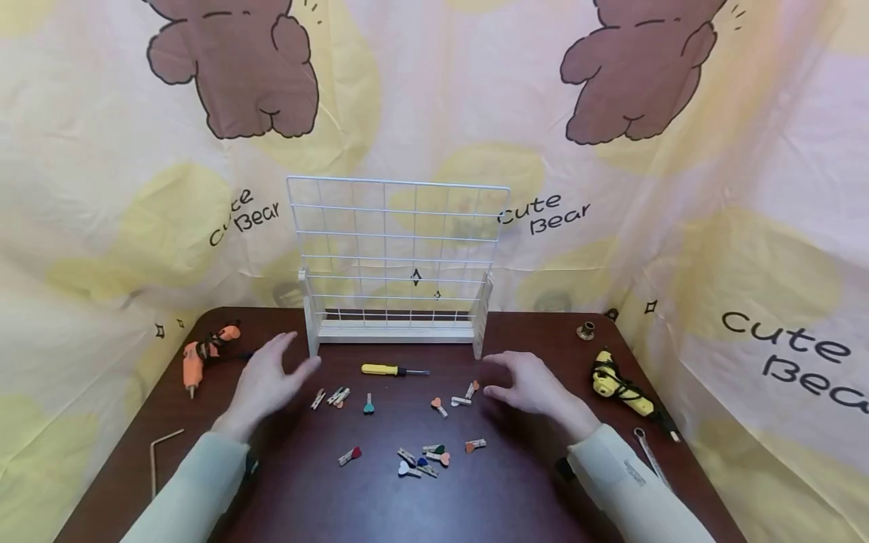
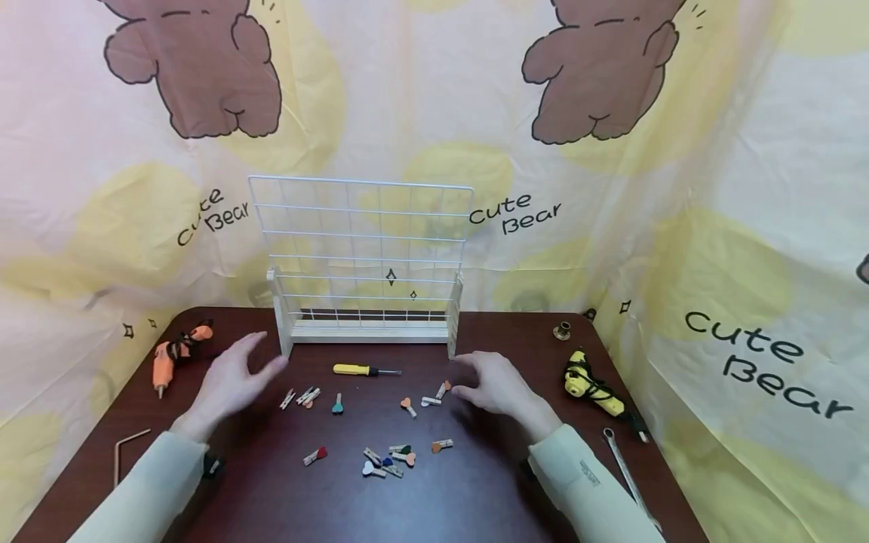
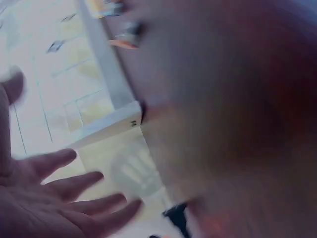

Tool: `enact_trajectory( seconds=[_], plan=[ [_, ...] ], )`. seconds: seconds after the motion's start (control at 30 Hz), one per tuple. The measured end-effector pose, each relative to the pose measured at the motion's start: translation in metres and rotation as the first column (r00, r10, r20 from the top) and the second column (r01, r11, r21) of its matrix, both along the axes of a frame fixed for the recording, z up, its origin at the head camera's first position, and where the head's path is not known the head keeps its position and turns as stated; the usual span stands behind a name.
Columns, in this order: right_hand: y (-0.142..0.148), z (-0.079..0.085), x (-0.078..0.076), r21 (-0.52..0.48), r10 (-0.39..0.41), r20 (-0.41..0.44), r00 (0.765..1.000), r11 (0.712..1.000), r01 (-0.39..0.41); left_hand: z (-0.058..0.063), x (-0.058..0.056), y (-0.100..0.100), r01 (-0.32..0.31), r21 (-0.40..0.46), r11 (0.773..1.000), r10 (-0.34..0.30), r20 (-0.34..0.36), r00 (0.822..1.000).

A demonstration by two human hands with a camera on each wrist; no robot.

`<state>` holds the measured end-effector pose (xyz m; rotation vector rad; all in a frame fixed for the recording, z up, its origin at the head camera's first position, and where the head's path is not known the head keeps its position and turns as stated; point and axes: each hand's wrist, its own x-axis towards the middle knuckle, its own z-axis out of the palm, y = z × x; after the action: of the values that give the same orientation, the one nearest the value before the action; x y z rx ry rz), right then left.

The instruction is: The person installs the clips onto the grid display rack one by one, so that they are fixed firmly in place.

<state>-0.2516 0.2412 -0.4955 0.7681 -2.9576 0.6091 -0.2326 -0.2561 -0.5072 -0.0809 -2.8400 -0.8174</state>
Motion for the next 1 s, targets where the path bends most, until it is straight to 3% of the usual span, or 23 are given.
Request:
enact_trajectory(
  seconds=[0.07,0.17,0.23,0.33,0.47,0.63,0.83,1.0],
  plan=[
    [-0.006,-0.001,-0.009,-0.013,0.048,0.060,0.997,0.999,-0.047,0.004,-0.015,-0.002,-0.008,0.177,0.984,0.016,-0.040,0.999],
    [-0.012,-0.008,-0.022,-0.015,0.084,0.141,0.986,0.996,-0.083,0.012,-0.039,-0.004,0.006,0.389,0.921,0.029,-0.084,0.996],
    [-0.015,-0.014,-0.029,-0.001,0.106,0.185,0.977,0.994,-0.107,0.017,-0.053,-0.005,0.024,0.473,0.881,0.025,-0.097,0.995],
    [-0.019,-0.020,-0.036,0.018,0.153,0.233,0.960,0.987,-0.161,0.025,-0.071,-0.007,0.059,0.545,0.837,-0.003,-0.103,0.995],
    [-0.024,-0.021,-0.041,0.037,0.220,0.243,0.945,0.971,-0.236,0.033,-0.087,-0.011,0.123,0.603,0.788,-0.090,-0.085,0.992],
    [-0.026,-0.023,-0.044,0.057,0.238,0.212,0.948,0.965,-0.255,0.038,-0.100,-0.011,0.157,0.658,0.737,-0.146,-0.072,0.987],
    [-0.025,-0.026,-0.044,0.064,0.239,0.185,0.953,0.965,-0.255,0.036,-0.108,-0.005,0.121,0.658,0.743,-0.106,-0.063,0.992],
    [-0.029,-0.014,-0.042,0.023,0.233,0.182,0.955,0.970,-0.241,0.035,-0.106,-0.007,0.124,0.646,0.753,-0.109,-0.063,0.992]
  ],
)
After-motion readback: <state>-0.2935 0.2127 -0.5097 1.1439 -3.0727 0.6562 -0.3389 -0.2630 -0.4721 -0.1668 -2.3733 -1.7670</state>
